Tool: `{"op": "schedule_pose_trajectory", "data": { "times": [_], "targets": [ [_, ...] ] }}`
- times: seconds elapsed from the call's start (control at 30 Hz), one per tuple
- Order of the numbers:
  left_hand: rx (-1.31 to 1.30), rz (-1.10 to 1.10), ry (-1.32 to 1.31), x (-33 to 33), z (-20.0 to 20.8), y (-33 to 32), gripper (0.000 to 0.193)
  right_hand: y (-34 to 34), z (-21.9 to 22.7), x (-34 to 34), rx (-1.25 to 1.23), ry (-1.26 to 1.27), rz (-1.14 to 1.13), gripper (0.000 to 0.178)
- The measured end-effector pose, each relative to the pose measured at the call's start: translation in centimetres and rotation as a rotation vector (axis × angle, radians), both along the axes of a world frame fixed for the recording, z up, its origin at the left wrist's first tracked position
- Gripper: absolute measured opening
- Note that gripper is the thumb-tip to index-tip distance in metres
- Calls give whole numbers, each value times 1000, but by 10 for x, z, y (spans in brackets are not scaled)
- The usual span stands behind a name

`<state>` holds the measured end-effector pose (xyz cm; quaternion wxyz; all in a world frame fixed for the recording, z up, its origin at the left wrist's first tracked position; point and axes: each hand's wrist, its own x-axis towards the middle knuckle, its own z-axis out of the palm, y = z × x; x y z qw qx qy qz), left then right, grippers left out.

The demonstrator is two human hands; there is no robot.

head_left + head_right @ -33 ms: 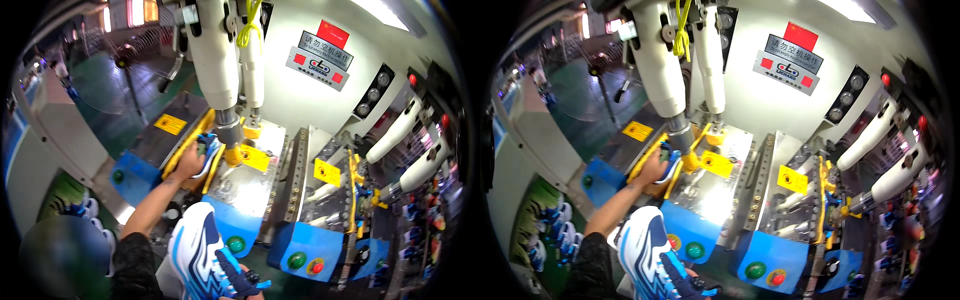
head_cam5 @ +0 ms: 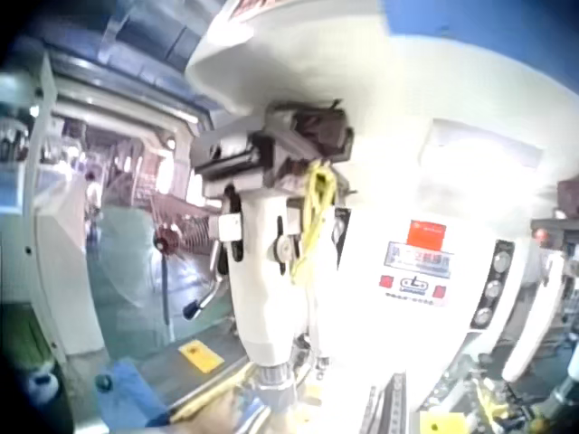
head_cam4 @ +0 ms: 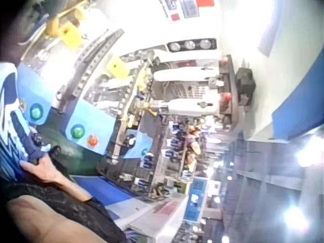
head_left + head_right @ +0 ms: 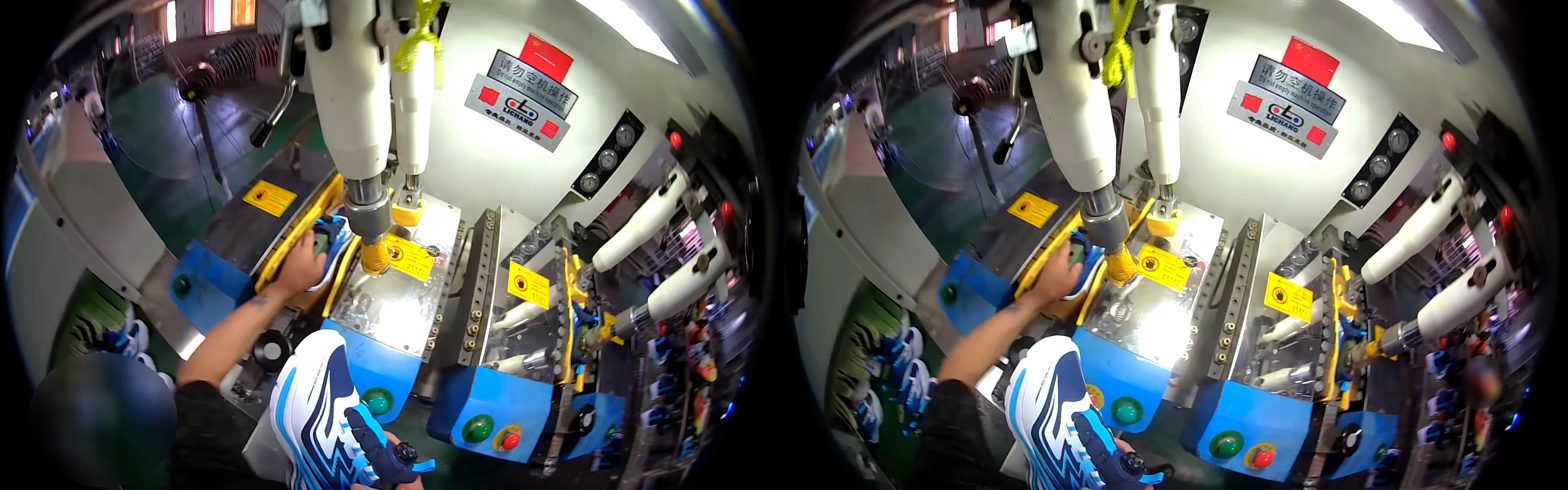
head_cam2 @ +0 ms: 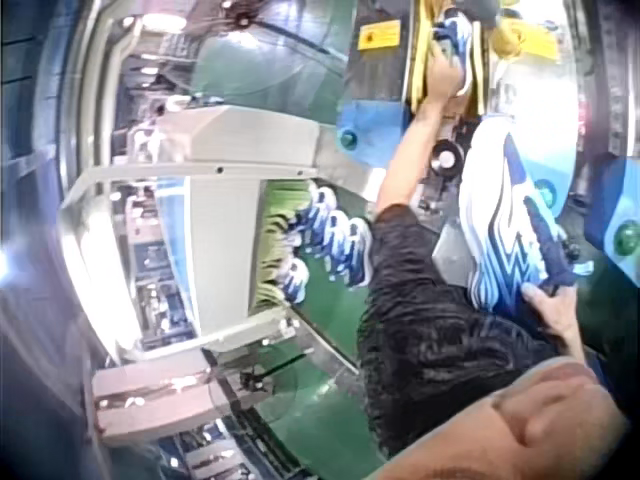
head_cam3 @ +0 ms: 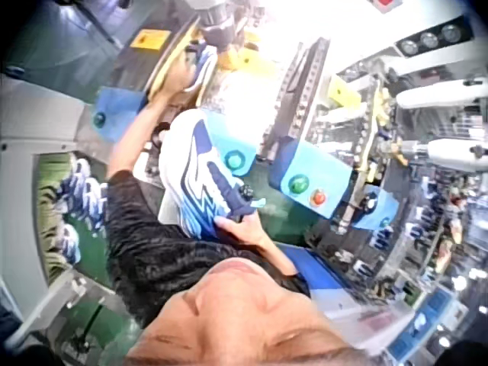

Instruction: The person operates a lasting machine by placing a shoe on a mechanical last, pressing control buttons to activate the press, removing the shoe, and then placing it onto a conveyor belt.

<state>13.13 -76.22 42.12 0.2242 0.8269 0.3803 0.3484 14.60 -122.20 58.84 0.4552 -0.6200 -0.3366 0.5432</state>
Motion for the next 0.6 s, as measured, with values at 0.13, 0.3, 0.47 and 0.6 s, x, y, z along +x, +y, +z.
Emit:
{"op": "schedule_pose_trajectory", "data": {
  "times": [0.13,0.3,0.47,0.6],
  "targets": [
    [-324,-129,-60,-12,51,23,65,23,12,4,-184,13,-221,78],
    [-1265,-389,-765,-126,136,-2,51,90,20,-10,-41,87,-338,81],
    [-936,55,-1303,-298,43,-117,55,245,24,17,-312,385,-282,33],
    [-1029,366,-1374,-465,-66,-228,69,408,-37,90,-104,132,-421,21]
  ]
}}
